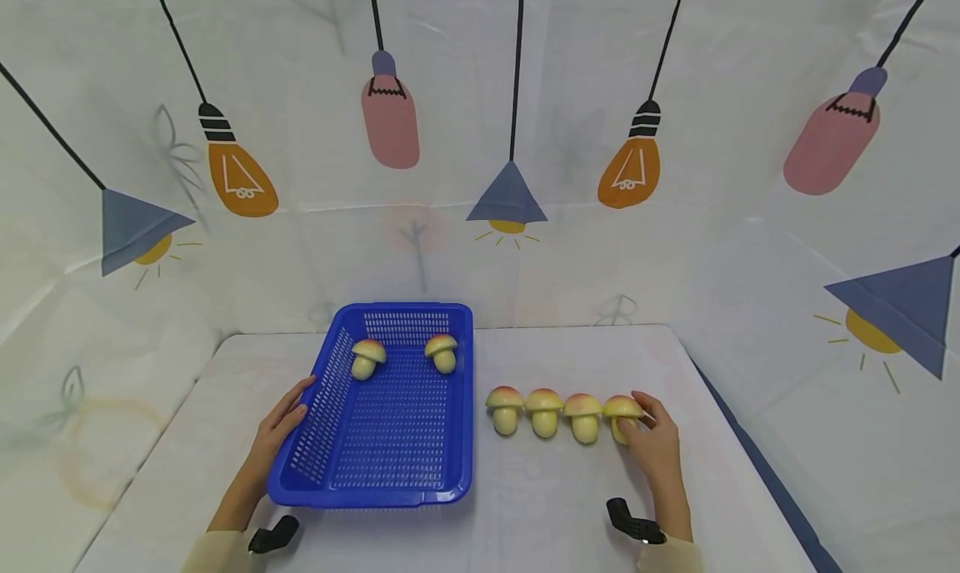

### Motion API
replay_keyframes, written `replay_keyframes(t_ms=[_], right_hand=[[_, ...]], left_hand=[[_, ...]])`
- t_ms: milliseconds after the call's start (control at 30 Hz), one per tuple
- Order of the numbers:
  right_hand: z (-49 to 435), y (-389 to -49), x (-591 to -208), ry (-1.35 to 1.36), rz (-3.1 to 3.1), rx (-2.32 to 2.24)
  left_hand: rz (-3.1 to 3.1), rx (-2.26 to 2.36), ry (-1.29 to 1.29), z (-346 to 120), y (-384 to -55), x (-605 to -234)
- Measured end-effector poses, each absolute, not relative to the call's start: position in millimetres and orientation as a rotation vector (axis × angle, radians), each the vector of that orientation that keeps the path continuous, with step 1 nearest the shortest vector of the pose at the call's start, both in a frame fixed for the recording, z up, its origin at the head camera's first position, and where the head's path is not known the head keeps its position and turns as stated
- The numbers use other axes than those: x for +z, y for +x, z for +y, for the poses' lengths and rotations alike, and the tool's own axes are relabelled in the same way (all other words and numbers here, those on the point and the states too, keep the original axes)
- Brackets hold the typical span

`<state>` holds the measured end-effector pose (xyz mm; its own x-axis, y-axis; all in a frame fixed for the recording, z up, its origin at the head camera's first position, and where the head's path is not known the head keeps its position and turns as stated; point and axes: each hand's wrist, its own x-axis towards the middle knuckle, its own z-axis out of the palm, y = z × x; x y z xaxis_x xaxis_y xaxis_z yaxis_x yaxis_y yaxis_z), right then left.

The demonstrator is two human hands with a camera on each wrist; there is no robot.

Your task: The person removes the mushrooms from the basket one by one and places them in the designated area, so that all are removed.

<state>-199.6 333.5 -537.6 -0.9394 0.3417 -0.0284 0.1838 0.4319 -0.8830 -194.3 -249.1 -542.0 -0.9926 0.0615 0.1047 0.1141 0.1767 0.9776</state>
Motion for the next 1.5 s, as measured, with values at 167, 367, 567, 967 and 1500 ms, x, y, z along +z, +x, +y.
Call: replay_keyframes(t_ms=[167, 367, 567, 967, 1500], right_hand=[[333.2, -198.9, -535.8, -0.459, -2.523, 1.536], [333.7, -199.2, -534.6, -0.464, -2.561, 1.511], [334.6, -198.2, -530.7, -0.46, -2.602, 1.515], [329.1, -199.0, -501.5, -0.309, -2.597, 1.311], [263.9, -226.7, -449.8, 0.062, -2.519, 1.185]], left_hand=[[-2.385, -1.977, -0.161, -248.7, -193.8, -542.1], [-2.369, -1.986, -0.187, -247.2, -191.3, -538.4], [-2.364, -1.997, -0.204, -247.8, -192.0, -538.0], [-2.371, -1.997, -0.199, -249.6, -193.4, -541.9], [-2.35, -2.004, -0.213, -247.8, -190.7, -536.4]])
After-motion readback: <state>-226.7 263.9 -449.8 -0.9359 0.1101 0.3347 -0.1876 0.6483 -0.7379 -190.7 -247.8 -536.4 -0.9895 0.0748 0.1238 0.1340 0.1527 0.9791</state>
